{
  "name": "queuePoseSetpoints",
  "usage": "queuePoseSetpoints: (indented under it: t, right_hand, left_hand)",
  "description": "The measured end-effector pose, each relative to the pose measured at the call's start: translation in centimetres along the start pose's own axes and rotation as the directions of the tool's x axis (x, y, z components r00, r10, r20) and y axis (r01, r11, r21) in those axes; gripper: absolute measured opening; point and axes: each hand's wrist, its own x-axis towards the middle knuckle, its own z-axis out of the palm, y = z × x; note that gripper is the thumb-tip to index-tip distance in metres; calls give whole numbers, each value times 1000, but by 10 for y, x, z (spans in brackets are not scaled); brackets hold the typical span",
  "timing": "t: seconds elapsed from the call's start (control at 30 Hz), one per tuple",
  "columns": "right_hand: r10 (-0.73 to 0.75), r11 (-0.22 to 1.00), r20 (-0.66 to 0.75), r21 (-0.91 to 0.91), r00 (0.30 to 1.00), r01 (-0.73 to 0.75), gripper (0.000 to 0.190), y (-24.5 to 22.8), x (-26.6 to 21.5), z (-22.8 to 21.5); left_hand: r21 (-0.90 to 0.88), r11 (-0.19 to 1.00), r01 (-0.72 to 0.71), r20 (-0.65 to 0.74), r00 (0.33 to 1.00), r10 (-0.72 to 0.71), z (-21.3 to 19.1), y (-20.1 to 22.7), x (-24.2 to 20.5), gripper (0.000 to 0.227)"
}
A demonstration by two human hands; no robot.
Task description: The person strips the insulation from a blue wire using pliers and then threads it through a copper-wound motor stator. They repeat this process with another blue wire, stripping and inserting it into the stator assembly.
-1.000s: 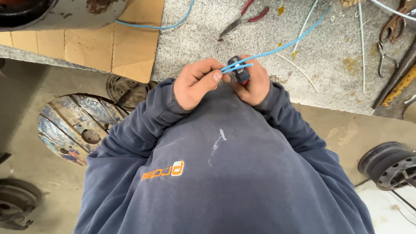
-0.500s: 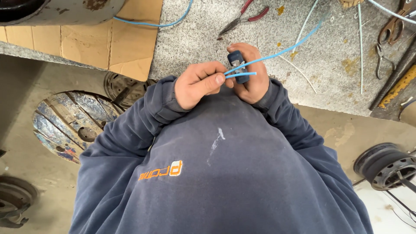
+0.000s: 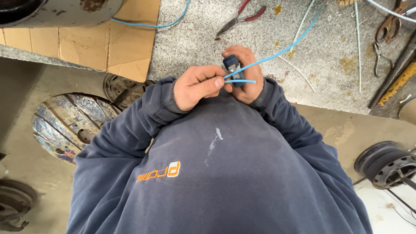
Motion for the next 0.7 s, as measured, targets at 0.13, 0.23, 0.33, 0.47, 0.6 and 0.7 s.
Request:
queuePoseSetpoints:
  t: [0.13,0.23,0.33,0.47,0.6,0.7]
  right_hand:
    - [-20,1000,9,20,1000,20,54,6,-2,1]
    - [-44,998,-10,41,999,44,47,7,-1,2]
    - [-8,994,-7,108,1000,8,47,8,-1,3]
    - [42,991,-5,131,999,-41,42,14,-8,10]
    - [124,981,33,146,992,-127,33,16,-12,13]
    - [282,947,85,134,956,-291,30,11,-13,13]
  left_hand:
    - [7,1000,-6,5,1000,6,0,-2,0,27]
    - [16,1000,7,7,1000,-8,1,-1,0,27]
    - [3,1000,22,7,1000,-22,1,-3,0,27]
    - [-11,1000,26,0,1000,-26,-3,-9,0,27]
    - [29,1000,13,-58,998,-11,-7,-13,-1,27]
    - [36,999,14,-105,994,-10,-4,-5,-7,27]
